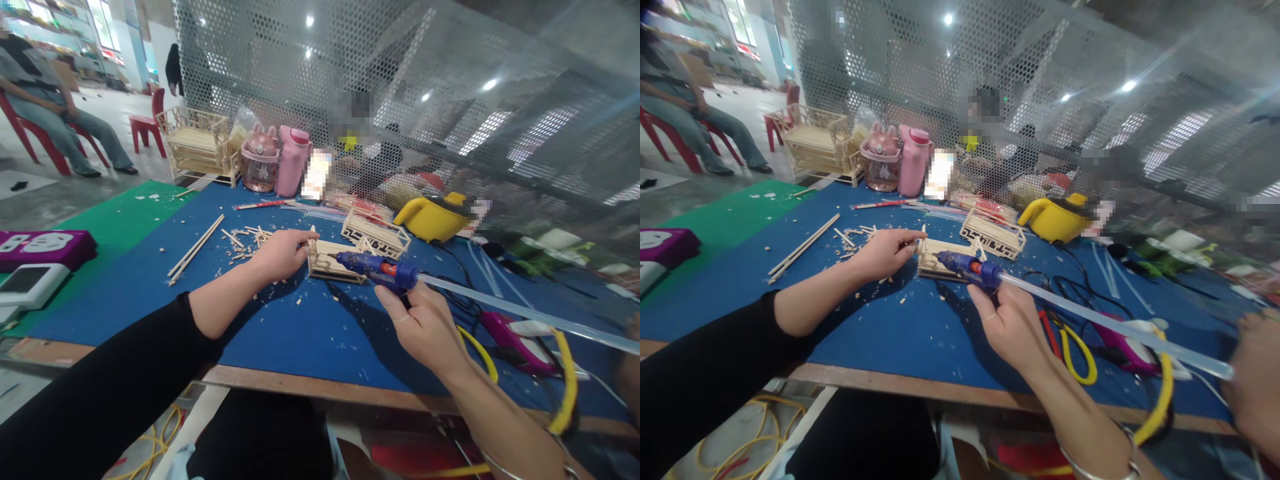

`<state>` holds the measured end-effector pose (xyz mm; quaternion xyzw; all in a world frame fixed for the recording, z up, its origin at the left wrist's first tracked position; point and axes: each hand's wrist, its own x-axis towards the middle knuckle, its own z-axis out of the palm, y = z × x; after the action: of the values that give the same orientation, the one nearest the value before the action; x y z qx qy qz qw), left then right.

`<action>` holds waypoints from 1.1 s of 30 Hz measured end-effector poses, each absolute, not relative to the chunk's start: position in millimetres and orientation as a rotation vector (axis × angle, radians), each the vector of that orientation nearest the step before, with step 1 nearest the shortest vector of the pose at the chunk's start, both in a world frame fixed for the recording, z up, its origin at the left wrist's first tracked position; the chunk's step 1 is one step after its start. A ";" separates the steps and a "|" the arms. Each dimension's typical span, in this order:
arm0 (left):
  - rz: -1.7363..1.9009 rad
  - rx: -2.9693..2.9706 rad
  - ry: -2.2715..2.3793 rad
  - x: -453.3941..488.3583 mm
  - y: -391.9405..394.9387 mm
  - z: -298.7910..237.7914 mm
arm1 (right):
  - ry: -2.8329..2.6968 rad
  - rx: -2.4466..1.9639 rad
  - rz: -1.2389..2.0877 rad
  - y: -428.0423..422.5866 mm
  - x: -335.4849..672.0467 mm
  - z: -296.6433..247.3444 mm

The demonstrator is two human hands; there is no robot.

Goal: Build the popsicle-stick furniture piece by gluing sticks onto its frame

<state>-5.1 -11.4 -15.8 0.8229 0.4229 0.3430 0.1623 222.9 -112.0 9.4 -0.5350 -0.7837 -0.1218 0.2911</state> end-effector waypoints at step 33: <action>1.012 2.314 1.185 -4.4 -11.6 -17.4 | -2.055 -1.352 -0.438 -122.2 223.7 -6.7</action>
<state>-4.4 -11.6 -17.4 0.8166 0.4182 0.3572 0.1752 223.7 -122.2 -6.7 -0.5132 -0.7804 -0.1663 0.3161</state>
